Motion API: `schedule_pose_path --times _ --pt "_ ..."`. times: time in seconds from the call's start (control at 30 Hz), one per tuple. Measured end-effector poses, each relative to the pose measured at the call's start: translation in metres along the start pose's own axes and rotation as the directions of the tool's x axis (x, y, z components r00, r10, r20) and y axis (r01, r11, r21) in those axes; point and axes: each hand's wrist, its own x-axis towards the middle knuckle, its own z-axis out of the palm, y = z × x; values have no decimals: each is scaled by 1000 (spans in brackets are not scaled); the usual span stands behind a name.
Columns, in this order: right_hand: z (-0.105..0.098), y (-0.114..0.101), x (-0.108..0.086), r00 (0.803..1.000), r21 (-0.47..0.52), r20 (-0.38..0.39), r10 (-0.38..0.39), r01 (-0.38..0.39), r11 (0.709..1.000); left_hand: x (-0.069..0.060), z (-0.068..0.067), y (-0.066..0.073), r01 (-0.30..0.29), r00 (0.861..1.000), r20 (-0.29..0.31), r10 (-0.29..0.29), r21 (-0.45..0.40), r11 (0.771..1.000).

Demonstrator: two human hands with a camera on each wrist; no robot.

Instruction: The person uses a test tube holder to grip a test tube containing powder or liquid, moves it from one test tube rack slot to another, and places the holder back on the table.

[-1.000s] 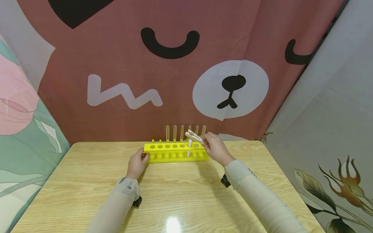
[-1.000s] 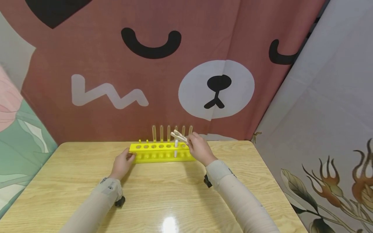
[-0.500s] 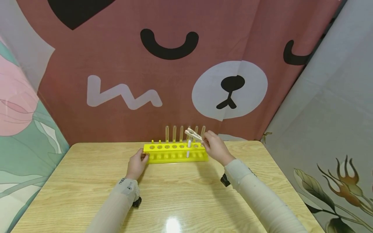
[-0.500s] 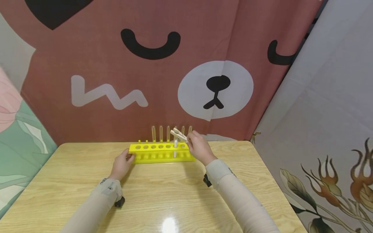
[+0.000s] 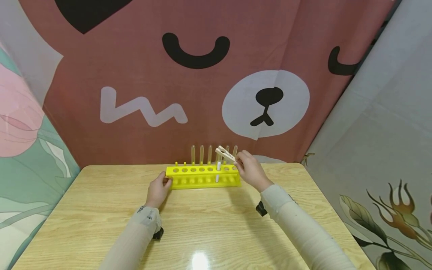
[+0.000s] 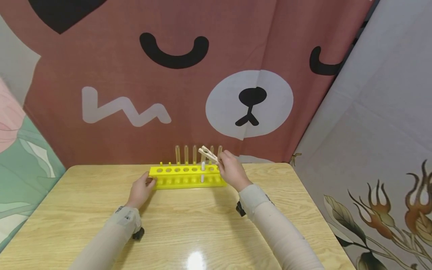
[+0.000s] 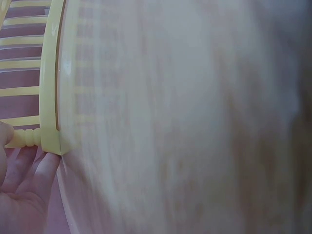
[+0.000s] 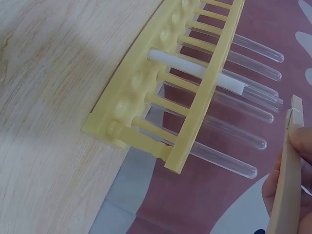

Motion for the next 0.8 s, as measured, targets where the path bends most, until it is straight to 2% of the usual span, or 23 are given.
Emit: schedule_pose_path --times 0.37,0.6,0.8 --pt "5 1 -5 999 9 -43 19 -18 1000 0 -1 0 7 1000 2 -7 0 1000" --pt "10 4 -8 994 48 -108 24 -19 999 1 0 -2 0 1000 -4 0 -5 1000" --pt "11 9 -13 991 104 -119 66 -54 993 1 1 -2 -7 1000 -8 7 -3 1000"
